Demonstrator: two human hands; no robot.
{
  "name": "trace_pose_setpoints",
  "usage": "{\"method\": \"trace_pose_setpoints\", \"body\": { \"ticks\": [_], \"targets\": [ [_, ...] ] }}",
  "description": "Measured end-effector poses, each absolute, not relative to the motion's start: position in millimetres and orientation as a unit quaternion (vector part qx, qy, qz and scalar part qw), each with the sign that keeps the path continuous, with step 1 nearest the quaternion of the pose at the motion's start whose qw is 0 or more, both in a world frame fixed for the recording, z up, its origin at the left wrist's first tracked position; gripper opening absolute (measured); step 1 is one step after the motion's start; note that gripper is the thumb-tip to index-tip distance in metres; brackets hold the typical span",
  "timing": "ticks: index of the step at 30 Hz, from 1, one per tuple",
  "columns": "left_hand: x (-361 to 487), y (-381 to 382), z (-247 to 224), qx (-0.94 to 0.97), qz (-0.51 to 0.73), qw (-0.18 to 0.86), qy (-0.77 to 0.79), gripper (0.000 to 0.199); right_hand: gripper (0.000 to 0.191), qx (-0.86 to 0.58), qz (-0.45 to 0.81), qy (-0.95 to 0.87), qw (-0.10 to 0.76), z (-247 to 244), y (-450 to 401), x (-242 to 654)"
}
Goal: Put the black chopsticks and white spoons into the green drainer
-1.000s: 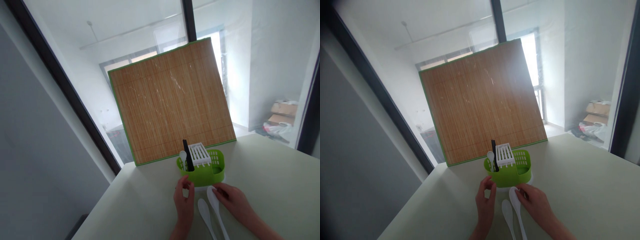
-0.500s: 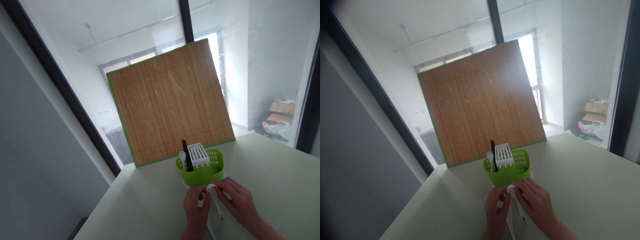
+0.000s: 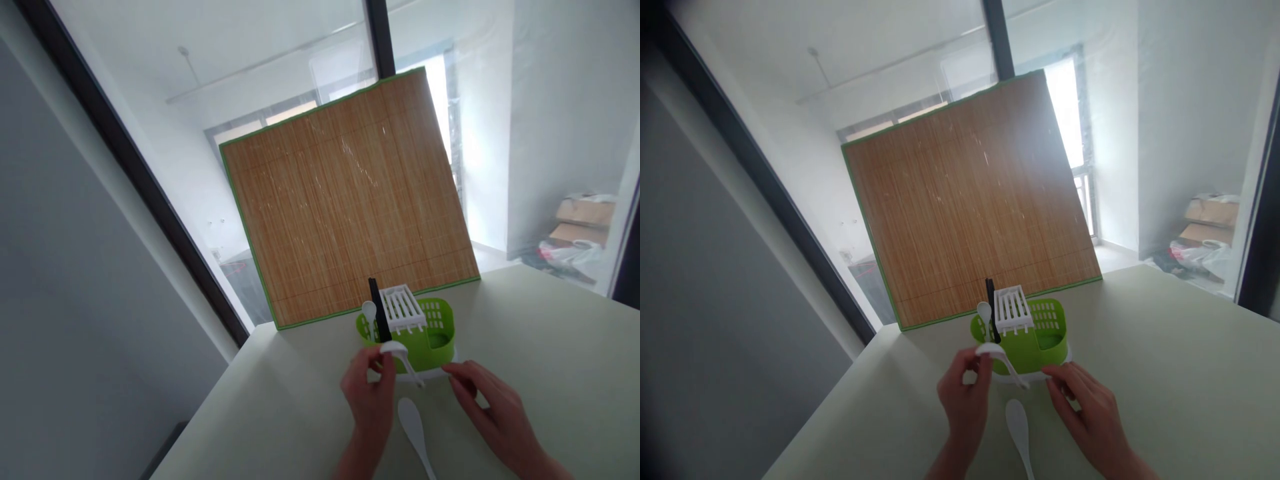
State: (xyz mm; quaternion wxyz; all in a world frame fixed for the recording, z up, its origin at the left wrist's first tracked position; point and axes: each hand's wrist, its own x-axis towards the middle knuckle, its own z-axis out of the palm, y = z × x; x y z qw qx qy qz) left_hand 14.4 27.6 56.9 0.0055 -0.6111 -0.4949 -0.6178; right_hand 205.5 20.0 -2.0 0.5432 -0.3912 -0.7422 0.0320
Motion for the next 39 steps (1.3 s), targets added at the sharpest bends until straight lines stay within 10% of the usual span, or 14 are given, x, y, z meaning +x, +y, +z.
{"method": "trace_pose_setpoints", "body": {
  "ticks": [7, 26, 39],
  "targets": [
    [-21, 85, 116, -0.552, -0.671, 0.026, -0.495, 0.019, 0.015, -0.386, 0.032, -0.750, 0.536, -5, 20, 207],
    [-27, 148, 65, -0.627, -0.329, 0.018, -0.706, 0.018, 0.012, -0.414, 0.033, -0.770, 0.484, -19, 24, 203],
    [-29, 113, 50, -0.572, -0.502, 0.017, -0.649, 0.023, 0.016, -0.496, 0.108, -0.804, 0.310, -47, 18, 176]
  ]
}}
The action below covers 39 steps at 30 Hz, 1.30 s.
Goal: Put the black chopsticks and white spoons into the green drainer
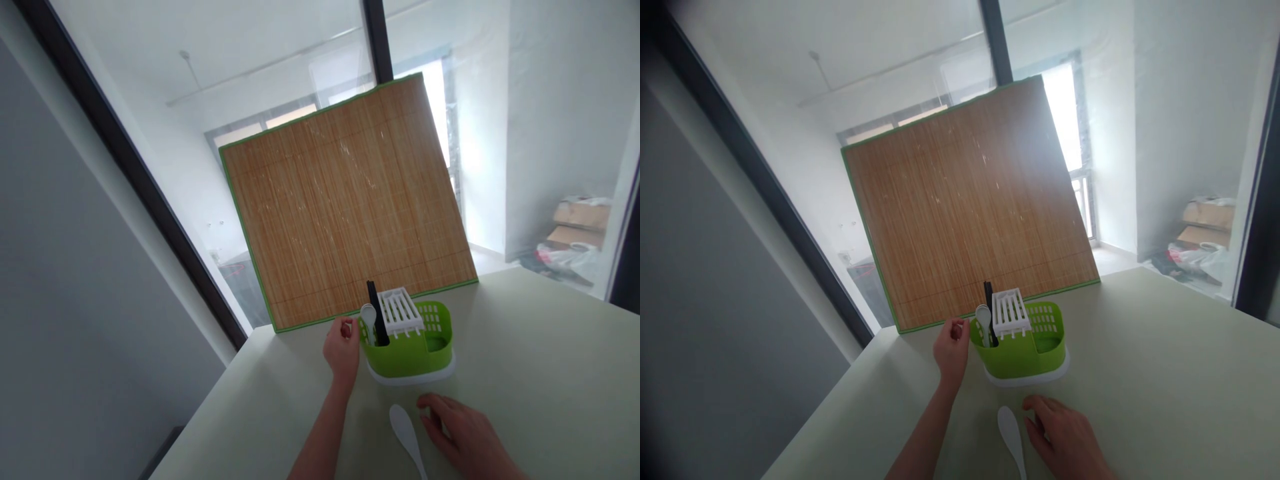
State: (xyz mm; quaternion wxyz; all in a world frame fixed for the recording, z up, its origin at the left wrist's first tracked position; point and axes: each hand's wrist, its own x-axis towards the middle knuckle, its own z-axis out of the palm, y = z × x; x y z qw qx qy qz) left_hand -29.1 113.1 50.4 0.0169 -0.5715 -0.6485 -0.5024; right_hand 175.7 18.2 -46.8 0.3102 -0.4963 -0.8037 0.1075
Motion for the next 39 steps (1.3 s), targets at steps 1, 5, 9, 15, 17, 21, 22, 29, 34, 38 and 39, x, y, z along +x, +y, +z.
{"method": "trace_pose_setpoints", "body": {
  "ticks": [1, 5, 9, 15, 17, 21, 22, 29, 34, 38, 39],
  "targets": [
    [-28, 103, 42, -0.570, -0.526, -0.003, -0.632, 0.024, 0.015, -0.503, 0.113, -0.804, 0.297, -49, 18, 174],
    [-24, 65, 2, -0.628, -0.489, -0.095, -0.599, 0.025, 0.012, -0.514, 0.118, -0.812, 0.250, -52, 17, 170],
    [-25, 46, -23, -0.660, -0.393, -0.141, -0.625, 0.025, 0.020, -0.528, 0.110, -0.817, 0.203, -53, 15, 167],
    [-23, 38, -33, -0.699, -0.275, -0.212, -0.625, 0.023, 0.019, -0.539, 0.118, -0.821, 0.147, -56, 12, 161],
    [-21, 36, -36, -0.716, -0.246, -0.211, -0.618, 0.018, 0.019, -0.540, 0.125, -0.819, 0.146, -54, 11, 161],
    [-15, 37, -38, -0.725, -0.253, -0.224, -0.600, 0.018, 0.016, -0.543, 0.140, -0.811, 0.164, -50, 10, 160],
    [-14, 38, -36, -0.719, -0.274, -0.231, -0.595, 0.020, 0.015, -0.545, 0.144, -0.809, 0.169, -50, 10, 160],
    [-4, 32, 6, -0.703, -0.447, -0.147, -0.533, 0.021, 0.034, -0.481, 0.283, -0.775, 0.297, -54, 19, 159],
    [10, 19, 19, -0.754, -0.481, -0.029, -0.446, 0.016, 0.036, -0.426, 0.287, -0.765, 0.388, -43, 19, 166],
    [13, 12, 7, -0.765, -0.490, -0.011, -0.417, 0.029, 0.031, -0.394, 0.270, -0.779, 0.406, -36, 18, 172],
    [12, 10, 4, -0.765, -0.492, -0.011, -0.415, 0.031, 0.031, -0.393, 0.270, -0.781, 0.403, -36, 19, 173]
  ]
}}
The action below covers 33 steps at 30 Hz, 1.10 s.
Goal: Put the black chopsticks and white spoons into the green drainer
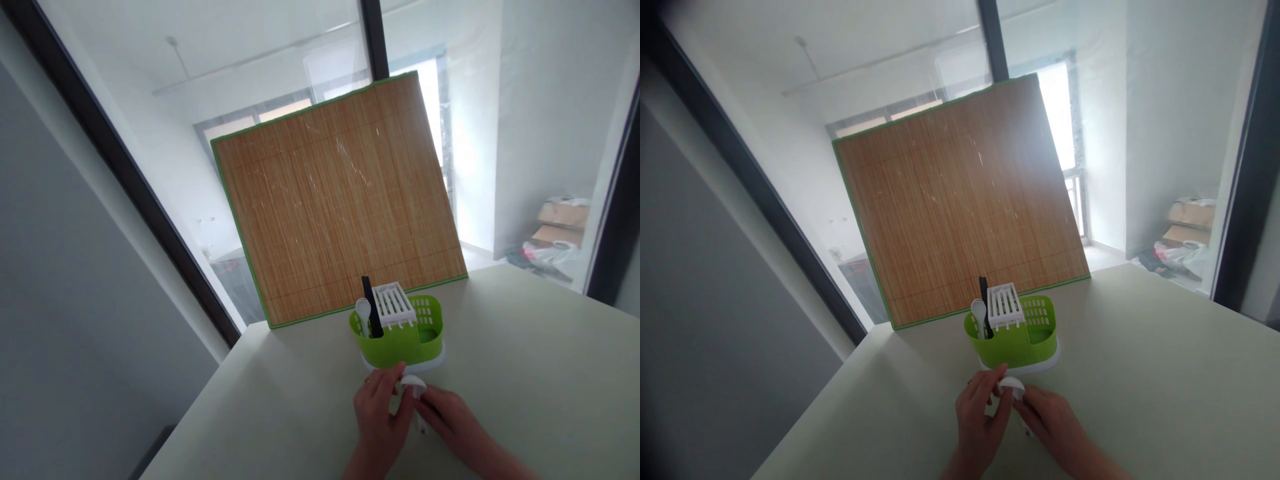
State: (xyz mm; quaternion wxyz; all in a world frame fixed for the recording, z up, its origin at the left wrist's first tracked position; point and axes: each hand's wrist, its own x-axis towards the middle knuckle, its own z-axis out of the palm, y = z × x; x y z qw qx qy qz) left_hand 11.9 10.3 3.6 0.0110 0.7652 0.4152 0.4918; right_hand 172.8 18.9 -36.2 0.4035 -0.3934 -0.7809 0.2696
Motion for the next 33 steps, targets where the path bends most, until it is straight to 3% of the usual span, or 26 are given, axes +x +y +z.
{"method": "trace_pose_setpoints", "body": {
  "ticks": [10, 24, 33],
  "targets": [
    [13, 11, -1, 0.750, 0.509, -0.004, 0.423, 0.025, 0.039, -0.425, 0.275, -0.766, 0.397, -46, 28, 172],
    [23, 12, 8, 0.717, 0.520, -0.019, 0.464, 0.006, 0.035, -0.420, 0.292, -0.763, 0.396, -47, 29, 171],
    [-16, 48, 103, 0.632, 0.607, -0.144, 0.460, 0.011, 0.029, -0.430, 0.293, -0.773, 0.362, -41, 23, 173]
  ]
}}
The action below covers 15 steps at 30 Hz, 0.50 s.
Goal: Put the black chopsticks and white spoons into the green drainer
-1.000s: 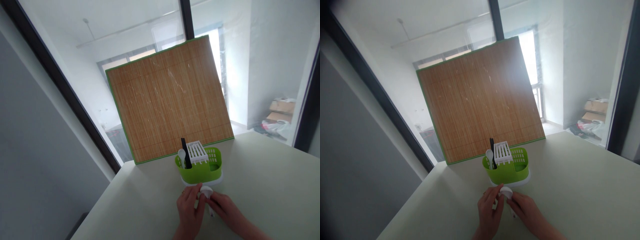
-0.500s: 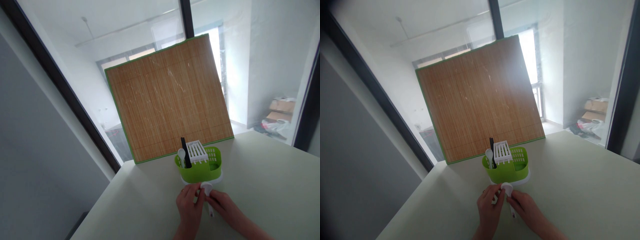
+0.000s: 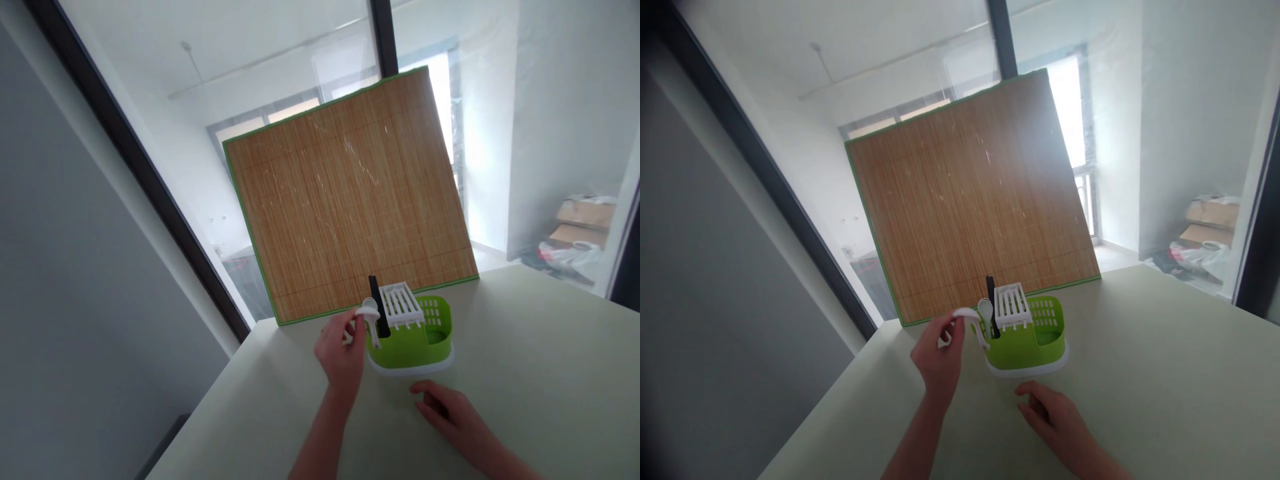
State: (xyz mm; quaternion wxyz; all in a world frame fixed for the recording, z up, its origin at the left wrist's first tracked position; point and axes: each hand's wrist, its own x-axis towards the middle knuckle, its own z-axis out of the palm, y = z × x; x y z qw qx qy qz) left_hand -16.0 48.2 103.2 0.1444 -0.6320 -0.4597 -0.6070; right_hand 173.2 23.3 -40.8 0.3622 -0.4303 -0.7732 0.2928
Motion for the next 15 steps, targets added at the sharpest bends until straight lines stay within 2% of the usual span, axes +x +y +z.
{"method": "trace_pose_setpoints", "body": {
  "ticks": [3, 7, 15],
  "targets": [
    [-25, 80, 122, -0.598, -0.629, 0.123, -0.481, 0.018, 0.028, -0.435, 0.281, -0.781, 0.348, -42, 23, 172],
    [-25, 115, 112, -0.577, -0.623, 0.075, -0.522, 0.023, 0.027, -0.443, 0.259, -0.792, 0.331, -46, 23, 171],
    [-21, 133, 68, -0.596, -0.470, 0.036, -0.650, 0.020, 0.022, -0.427, 0.228, -0.819, 0.309, -45, 20, 171]
  ]
}}
